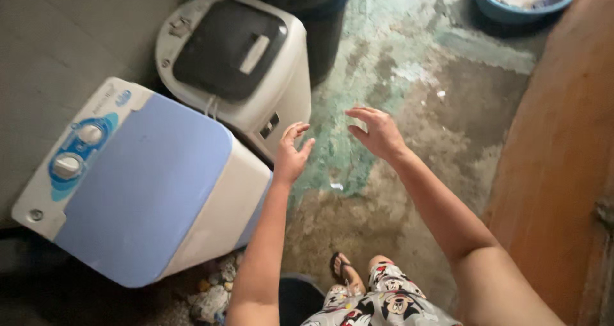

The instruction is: The person fills a container with water and pours it into a bucket, then uses shears to cut stems from a large green leafy plant and places them into a large bag.

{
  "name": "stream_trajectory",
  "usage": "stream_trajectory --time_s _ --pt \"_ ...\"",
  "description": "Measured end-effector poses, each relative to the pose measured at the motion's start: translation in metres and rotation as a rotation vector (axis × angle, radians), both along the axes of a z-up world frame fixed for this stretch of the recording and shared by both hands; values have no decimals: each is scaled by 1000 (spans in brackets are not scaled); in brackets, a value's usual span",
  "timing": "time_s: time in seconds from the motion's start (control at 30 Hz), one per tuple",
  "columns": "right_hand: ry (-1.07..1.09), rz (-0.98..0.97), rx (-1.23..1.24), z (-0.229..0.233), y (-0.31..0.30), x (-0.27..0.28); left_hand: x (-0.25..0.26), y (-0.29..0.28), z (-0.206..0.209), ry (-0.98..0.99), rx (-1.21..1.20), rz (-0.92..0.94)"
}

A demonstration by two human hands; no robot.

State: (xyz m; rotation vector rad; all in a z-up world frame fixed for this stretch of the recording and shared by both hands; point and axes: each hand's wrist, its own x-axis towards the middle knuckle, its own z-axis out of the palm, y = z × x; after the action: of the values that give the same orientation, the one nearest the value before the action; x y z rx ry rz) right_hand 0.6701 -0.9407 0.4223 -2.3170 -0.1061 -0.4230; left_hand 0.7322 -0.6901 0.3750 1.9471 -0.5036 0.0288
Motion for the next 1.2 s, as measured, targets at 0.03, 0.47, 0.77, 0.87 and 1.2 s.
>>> stream_trajectory --time_s 0.03,0.47,0.77,0.87,1.2 --pt "-9 10 -2 8 -7 12 12 -6 9 48 8 3" --pt "95 165 -30 60 -116 218 205 -103 53 84 -49 114" --pt "7 460 -17 106 -118 387 318 -115 94 30 -59 339" --pt "-12 528 19 116 -99 431 346 -109 103 51 -86 343" --pt "-76 619 -22 167 -32 568 479 -50 148 -205 -105 405"
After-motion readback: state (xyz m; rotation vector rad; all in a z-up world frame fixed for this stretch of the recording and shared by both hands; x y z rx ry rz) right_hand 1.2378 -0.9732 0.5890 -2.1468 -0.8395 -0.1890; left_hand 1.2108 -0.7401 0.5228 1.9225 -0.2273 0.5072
